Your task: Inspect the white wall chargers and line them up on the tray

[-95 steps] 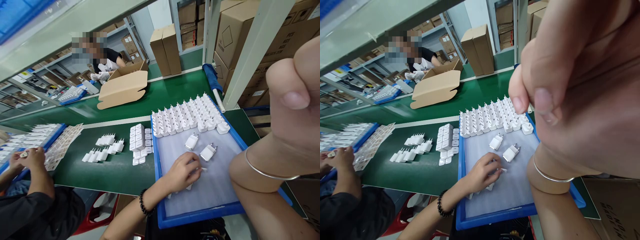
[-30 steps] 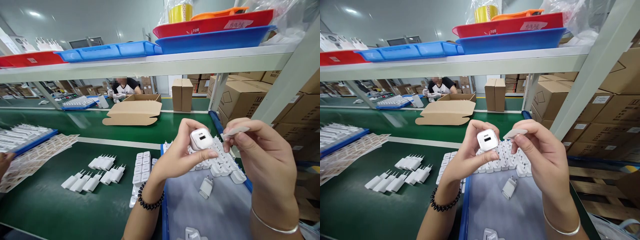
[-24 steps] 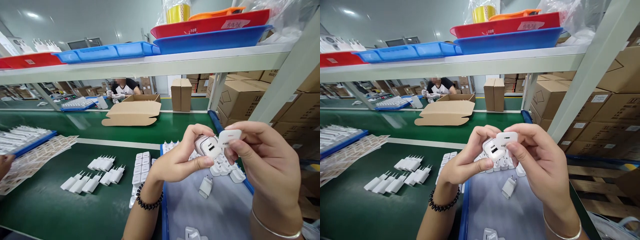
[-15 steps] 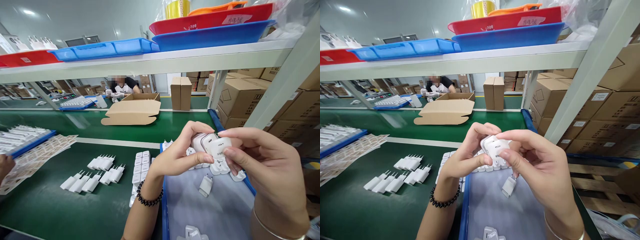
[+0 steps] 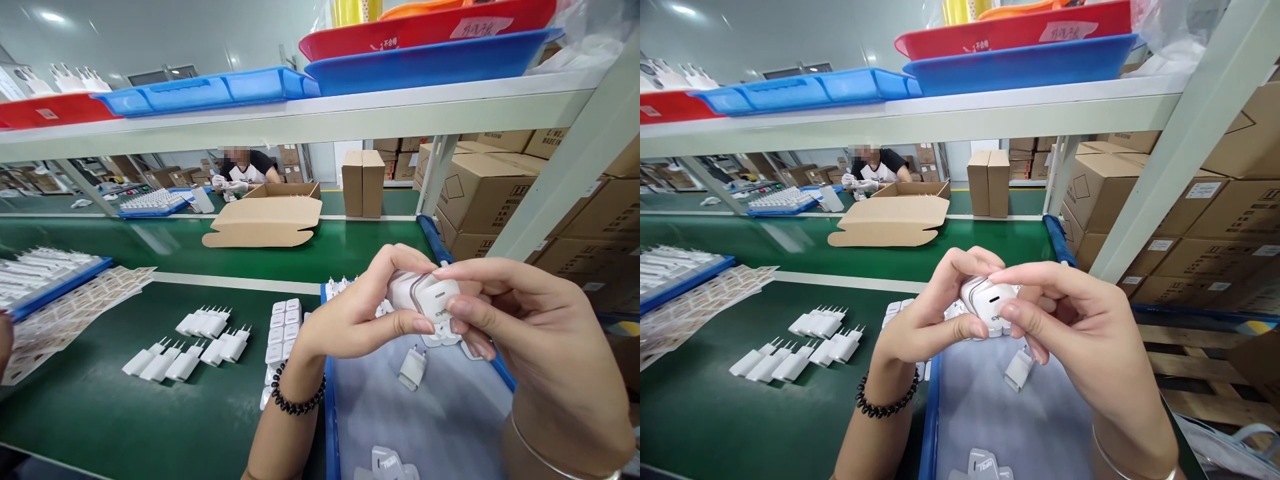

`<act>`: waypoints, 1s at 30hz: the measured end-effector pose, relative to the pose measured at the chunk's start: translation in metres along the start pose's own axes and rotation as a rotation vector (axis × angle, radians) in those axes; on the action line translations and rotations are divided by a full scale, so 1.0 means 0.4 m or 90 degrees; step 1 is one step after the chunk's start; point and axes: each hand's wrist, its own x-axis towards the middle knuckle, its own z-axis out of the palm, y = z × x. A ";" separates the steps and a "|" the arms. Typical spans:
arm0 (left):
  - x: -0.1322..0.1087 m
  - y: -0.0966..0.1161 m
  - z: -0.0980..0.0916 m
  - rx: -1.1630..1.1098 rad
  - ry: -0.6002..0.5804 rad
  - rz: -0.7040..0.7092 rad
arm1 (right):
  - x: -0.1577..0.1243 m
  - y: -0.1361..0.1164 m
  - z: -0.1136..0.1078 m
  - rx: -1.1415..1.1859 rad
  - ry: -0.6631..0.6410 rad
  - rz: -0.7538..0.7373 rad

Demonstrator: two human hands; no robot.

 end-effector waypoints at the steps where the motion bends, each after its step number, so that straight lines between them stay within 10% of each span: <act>1: 0.001 -0.001 0.001 -0.004 -0.002 0.005 | 0.001 -0.001 0.001 0.002 0.000 0.002; 30: 0.003 -0.011 0.011 -0.066 0.002 0.021 | 0.001 -0.006 -0.009 -0.060 -0.034 0.030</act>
